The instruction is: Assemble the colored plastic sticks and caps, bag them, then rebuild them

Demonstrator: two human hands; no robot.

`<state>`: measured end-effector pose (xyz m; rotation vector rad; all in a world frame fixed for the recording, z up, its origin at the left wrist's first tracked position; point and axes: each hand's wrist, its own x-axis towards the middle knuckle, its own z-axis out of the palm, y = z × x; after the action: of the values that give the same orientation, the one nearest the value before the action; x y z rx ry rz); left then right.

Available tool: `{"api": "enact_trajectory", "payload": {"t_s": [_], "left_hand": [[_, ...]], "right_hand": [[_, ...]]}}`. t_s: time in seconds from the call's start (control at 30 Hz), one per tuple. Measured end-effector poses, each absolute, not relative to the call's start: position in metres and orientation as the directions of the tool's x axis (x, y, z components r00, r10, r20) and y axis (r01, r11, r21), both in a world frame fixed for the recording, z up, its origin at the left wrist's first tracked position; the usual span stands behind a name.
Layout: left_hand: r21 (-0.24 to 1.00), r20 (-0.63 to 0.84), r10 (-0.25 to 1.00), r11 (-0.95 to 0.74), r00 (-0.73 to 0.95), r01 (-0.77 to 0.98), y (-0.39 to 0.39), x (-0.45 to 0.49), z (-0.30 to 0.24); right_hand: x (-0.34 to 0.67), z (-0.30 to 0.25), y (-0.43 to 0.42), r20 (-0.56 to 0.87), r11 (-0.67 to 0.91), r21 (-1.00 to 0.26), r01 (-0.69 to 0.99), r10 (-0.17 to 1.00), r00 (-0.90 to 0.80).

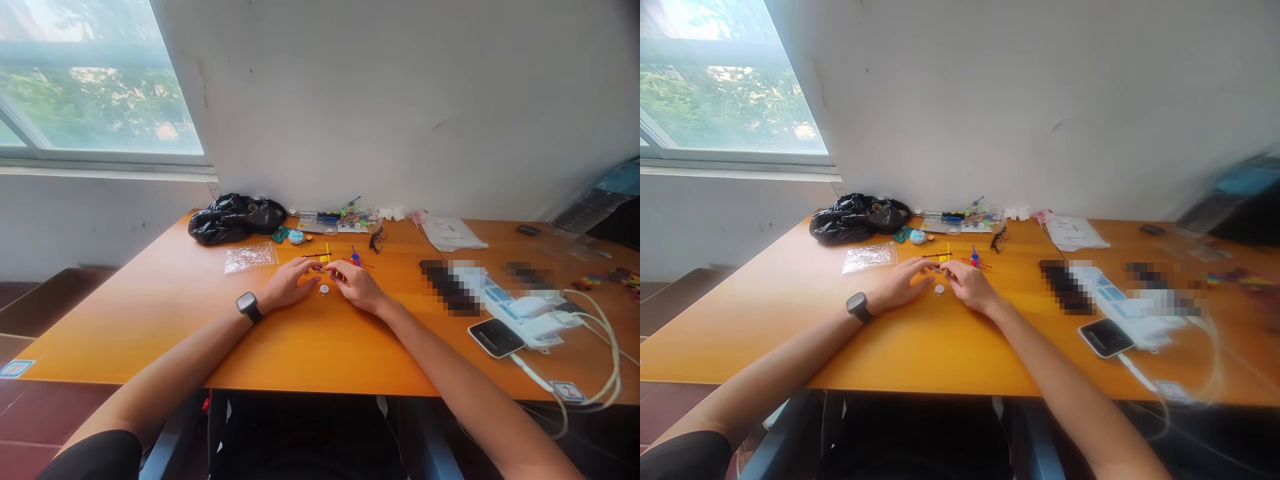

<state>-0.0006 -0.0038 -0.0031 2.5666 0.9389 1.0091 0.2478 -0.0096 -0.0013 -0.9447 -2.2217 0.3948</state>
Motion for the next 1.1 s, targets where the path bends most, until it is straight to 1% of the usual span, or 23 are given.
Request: {"api": "enact_trajectory", "payload": {"t_s": [0.1,0.23,0.37,0.47,0.6,0.67,0.73,0.83,0.93,1.1], "left_hand": [[0.394,0.557,0.626,-0.778,0.546,0.489,-0.005,0.002,-0.002],[0.406,0.576,0.64,-0.764,0.509,0.501,-0.006,0.003,-0.002],[0.444,0.561,0.673,-0.736,0.482,0.511,-0.005,0.002,-0.002],[0.459,0.544,0.69,-0.721,0.477,0.519,-0.004,0.001,-0.001],[0.468,0.526,0.693,-0.72,0.494,0.512,-0.003,0.0,-0.001],[0.467,0.522,0.688,-0.725,0.504,0.506,-0.003,-0.001,-0.002],[0.463,0.521,0.689,-0.724,0.504,0.511,-0.003,-0.001,-0.002],[0.46,0.523,0.689,-0.724,0.501,0.515,-0.004,0.001,-0.001],[0.461,0.517,0.679,-0.734,0.522,0.498,-0.006,0.002,0.0],[0.458,0.51,0.666,-0.746,0.545,0.484,-0.006,0.001,-0.002]], "right_hand": [[0.246,-0.002,-0.01,0.5,0.696,-0.513,0.502,0.718,-0.484],[0.246,-0.003,-0.008,0.54,0.715,-0.487,0.501,0.698,-0.471],[0.248,-0.002,-0.008,0.528,0.7,-0.474,0.534,0.711,-0.464],[0.248,0.0,-0.008,0.523,0.711,-0.455,0.536,0.7,-0.486],[0.247,0.001,-0.009,0.517,0.725,-0.436,0.534,0.687,-0.51],[0.247,0.002,-0.011,0.511,0.716,-0.452,0.532,0.697,-0.504],[0.247,0.003,-0.012,0.493,0.695,-0.481,0.534,0.719,-0.49],[0.247,0.005,-0.015,0.428,0.645,-0.512,0.568,0.764,-0.483],[0.246,0.008,-0.017,0.363,0.61,-0.517,0.6,0.791,-0.492],[0.246,0.01,-0.018,0.317,0.583,-0.519,0.626,0.811,-0.492]]}}
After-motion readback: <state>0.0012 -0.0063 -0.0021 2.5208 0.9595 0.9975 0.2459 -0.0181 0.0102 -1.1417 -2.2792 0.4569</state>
